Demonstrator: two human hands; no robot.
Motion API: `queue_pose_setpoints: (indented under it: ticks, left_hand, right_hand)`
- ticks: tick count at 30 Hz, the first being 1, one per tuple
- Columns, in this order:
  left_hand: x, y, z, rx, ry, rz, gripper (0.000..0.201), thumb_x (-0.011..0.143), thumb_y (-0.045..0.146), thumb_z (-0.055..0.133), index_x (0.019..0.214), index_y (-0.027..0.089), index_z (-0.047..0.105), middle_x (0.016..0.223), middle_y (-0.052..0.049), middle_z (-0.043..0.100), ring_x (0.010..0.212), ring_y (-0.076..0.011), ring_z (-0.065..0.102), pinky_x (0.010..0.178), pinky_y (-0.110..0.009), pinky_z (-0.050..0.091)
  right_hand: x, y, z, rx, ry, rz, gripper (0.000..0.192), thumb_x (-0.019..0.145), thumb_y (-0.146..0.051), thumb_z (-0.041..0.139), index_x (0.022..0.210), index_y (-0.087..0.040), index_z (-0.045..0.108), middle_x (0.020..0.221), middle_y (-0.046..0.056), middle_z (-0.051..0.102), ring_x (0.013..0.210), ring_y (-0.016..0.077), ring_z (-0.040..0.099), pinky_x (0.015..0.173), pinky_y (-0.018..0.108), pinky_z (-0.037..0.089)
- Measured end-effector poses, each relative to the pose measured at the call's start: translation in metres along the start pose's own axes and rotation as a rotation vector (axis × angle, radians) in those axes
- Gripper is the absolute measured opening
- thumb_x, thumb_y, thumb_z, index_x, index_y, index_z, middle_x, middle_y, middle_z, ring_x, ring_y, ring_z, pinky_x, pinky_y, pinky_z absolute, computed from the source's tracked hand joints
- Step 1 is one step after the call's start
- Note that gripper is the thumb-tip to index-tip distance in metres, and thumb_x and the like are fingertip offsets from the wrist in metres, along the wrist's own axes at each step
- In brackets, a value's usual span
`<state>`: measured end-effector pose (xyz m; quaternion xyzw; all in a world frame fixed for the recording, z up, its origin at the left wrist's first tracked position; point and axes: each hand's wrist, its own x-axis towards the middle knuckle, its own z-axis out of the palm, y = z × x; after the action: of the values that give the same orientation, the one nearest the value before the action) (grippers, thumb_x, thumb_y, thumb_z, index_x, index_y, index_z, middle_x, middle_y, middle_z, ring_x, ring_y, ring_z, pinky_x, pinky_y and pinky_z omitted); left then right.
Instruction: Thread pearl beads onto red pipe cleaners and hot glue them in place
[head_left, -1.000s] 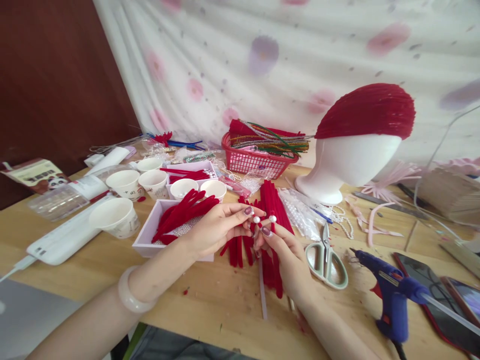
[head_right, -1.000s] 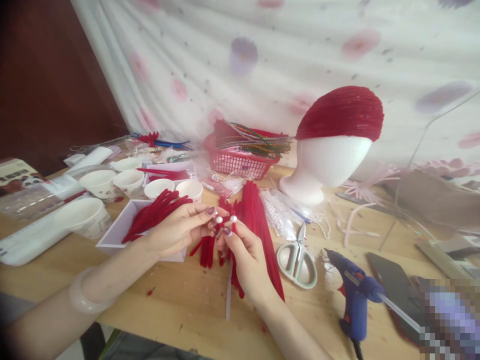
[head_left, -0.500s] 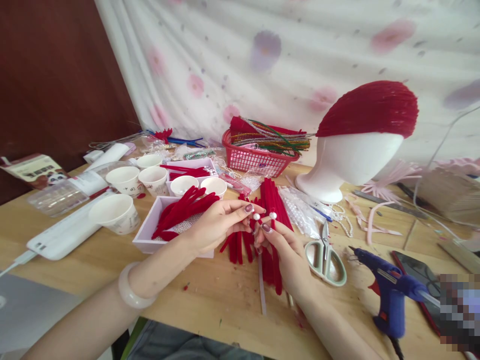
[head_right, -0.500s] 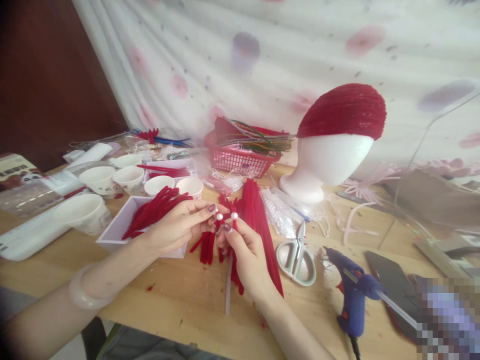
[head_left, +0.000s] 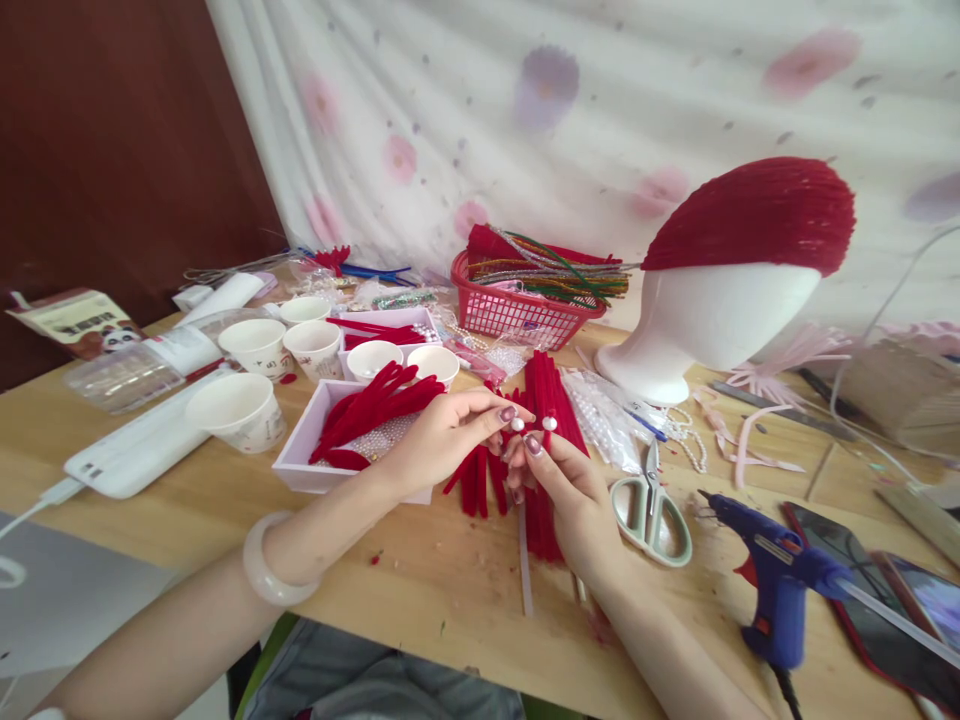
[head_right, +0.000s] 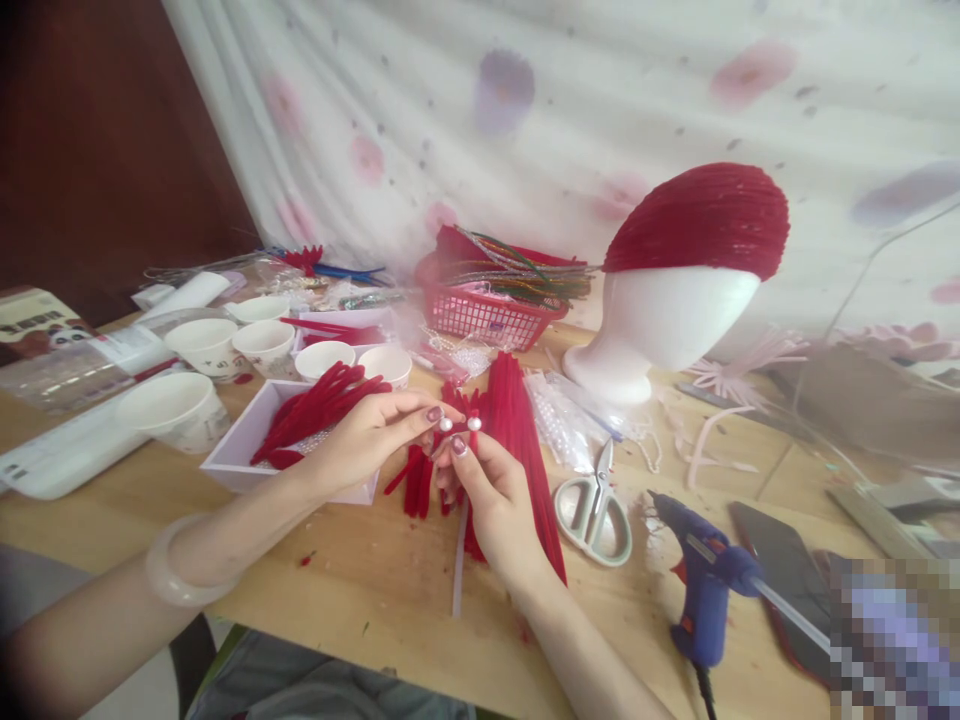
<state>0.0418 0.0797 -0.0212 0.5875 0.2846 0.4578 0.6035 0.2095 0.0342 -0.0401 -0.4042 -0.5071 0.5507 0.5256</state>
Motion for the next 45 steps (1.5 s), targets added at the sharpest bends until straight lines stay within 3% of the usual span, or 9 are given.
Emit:
queue_pose_setpoints:
  ticks: [9, 17, 24, 28, 32, 37, 41, 45]
  left_hand:
    - [0.0, -0.001, -0.001, -0.014, -0.001, -0.004, 0.016, 0.087, 0.029, 0.077, 0.091, 0.015, 0.084, 0.073, -0.004, 0.073, 0.07, -0.0162, 0.061, 0.071, -0.029, 0.049]
    - [0.0, 0.0, 0.001, -0.099, 0.019, -0.053, 0.008, 0.084, 0.018, 0.079, 0.089, 0.015, 0.085, 0.072, -0.003, 0.074, 0.069, -0.0149, 0.061, 0.069, -0.027, 0.048]
    - [0.003, -0.008, -0.003, -0.387, 0.192, -0.115, 0.014, 0.08, 0.013, 0.082, 0.094, 0.016, 0.079, 0.085, -0.001, 0.075, 0.073, -0.0112, 0.066, 0.077, -0.025, 0.055]
    - [0.003, -0.005, -0.004, -0.502, 0.182, -0.182, 0.022, 0.074, 0.0, 0.081, 0.092, 0.013, 0.077, 0.085, -0.002, 0.075, 0.074, -0.0111, 0.07, 0.075, -0.023, 0.058]
    - [0.003, -0.003, -0.005, -0.571, 0.152, -0.213, 0.023, 0.075, -0.005, 0.077, 0.09, 0.013, 0.077, 0.081, 0.0, 0.075, 0.07, -0.0097, 0.071, 0.073, -0.021, 0.06]
    - [0.004, -0.006, -0.007, -0.585, 0.088, -0.233, 0.013, 0.077, 0.009, 0.087, 0.078, 0.012, 0.074, 0.071, 0.0, 0.073, 0.065, -0.0091, 0.07, 0.07, -0.019, 0.059]
    - [0.004, -0.007, -0.007, -0.563, 0.052, -0.221, 0.029, 0.07, 0.03, 0.096, 0.069, 0.013, 0.072, 0.065, 0.001, 0.071, 0.061, -0.0074, 0.066, 0.064, -0.016, 0.058]
    - [0.002, -0.004, -0.004, -0.529, 0.034, -0.218, 0.036, 0.065, 0.036, 0.098, 0.067, 0.013, 0.072, 0.063, 0.001, 0.07, 0.059, -0.008, 0.065, 0.053, -0.014, 0.053]
  right_hand:
    - [0.0, 0.001, 0.002, -0.035, -0.045, 0.029, 0.046, 0.089, -0.061, 0.073, 0.075, -0.018, 0.064, 0.045, -0.008, 0.052, 0.036, 0.0063, 0.037, 0.041, 0.02, 0.028]
    - [0.0, 0.003, -0.001, -0.045, -0.05, 0.044, 0.046, 0.09, -0.062, 0.071, 0.078, -0.018, 0.064, 0.046, -0.007, 0.053, 0.035, 0.007, 0.037, 0.04, 0.022, 0.025]
    - [-0.004, -0.002, 0.002, 0.031, -0.156, 0.155, 0.051, 0.087, -0.068, 0.07, 0.081, -0.018, 0.067, 0.049, -0.011, 0.037, 0.04, 0.0066, 0.025, 0.038, 0.02, 0.024]
    - [-0.009, -0.004, 0.005, 0.069, -0.239, 0.252, 0.048, 0.089, -0.062, 0.069, 0.08, -0.016, 0.07, 0.051, -0.01, 0.036, 0.041, 0.0068, 0.026, 0.037, 0.019, 0.028]
    - [-0.011, -0.003, 0.003, 0.09, -0.248, 0.252, 0.047, 0.093, -0.06, 0.065, 0.08, -0.015, 0.072, 0.048, -0.01, 0.037, 0.039, 0.0065, 0.026, 0.037, 0.018, 0.03]
    - [-0.011, -0.001, 0.001, 0.099, -0.257, 0.242, 0.047, 0.095, -0.058, 0.063, 0.08, -0.015, 0.072, 0.047, -0.01, 0.037, 0.039, 0.0062, 0.027, 0.038, 0.018, 0.031]
    - [-0.011, -0.001, 0.002, 0.092, -0.285, 0.235, 0.048, 0.094, -0.059, 0.064, 0.08, -0.014, 0.073, 0.047, -0.01, 0.038, 0.038, 0.0058, 0.026, 0.037, 0.017, 0.031]
    - [-0.01, -0.001, 0.002, 0.094, -0.299, 0.227, 0.047, 0.093, -0.059, 0.064, 0.079, -0.014, 0.072, 0.045, -0.011, 0.037, 0.037, 0.0058, 0.025, 0.036, 0.017, 0.031]
